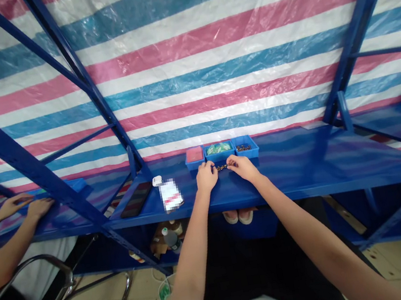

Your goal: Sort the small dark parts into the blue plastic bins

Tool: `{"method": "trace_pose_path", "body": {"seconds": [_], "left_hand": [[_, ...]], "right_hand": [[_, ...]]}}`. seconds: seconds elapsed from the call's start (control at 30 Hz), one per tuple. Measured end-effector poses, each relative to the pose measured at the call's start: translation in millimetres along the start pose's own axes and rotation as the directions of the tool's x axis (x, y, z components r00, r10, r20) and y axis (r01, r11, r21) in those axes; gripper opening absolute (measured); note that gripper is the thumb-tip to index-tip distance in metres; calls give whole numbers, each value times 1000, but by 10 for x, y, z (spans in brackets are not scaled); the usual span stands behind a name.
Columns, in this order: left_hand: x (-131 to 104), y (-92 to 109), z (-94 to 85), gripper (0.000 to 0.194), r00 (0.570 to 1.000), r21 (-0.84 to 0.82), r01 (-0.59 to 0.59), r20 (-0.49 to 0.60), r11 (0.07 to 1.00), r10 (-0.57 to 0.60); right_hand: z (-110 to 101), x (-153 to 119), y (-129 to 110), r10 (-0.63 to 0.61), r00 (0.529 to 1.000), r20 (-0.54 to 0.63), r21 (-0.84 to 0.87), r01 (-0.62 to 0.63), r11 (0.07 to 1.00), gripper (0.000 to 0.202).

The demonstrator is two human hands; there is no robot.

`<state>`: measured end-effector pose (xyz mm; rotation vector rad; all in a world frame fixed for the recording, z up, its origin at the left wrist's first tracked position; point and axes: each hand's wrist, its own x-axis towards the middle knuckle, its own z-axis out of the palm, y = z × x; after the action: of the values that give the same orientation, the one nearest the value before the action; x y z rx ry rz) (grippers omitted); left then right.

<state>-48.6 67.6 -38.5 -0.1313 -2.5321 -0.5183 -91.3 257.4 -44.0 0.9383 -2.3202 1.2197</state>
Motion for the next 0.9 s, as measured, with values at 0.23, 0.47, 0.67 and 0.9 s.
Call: {"method": "trace_pose_path", "body": {"seconds": [0.23,0.47,0.67,0.9], "left_hand": [[-4,-14,-12,16,1000,3,5,23,1000,-5],[-7,-34,16,16,999,-8,1,45,1000,0],[-12,-40,26,21,995,4,-32,96,999,32],[-24,2,-20,25,993,-1,-67,98,998,67]], "right_hand": [[-158,42,83,58,884,-464,-271,-205,940,18],[-200,6,154,117,782,-612,-418,-446,791,30],[-126,-17,98,77,964,-254,-449,-188,873,15],[-69,-24,24,25,997,-75,-440,-56,896,21]]}}
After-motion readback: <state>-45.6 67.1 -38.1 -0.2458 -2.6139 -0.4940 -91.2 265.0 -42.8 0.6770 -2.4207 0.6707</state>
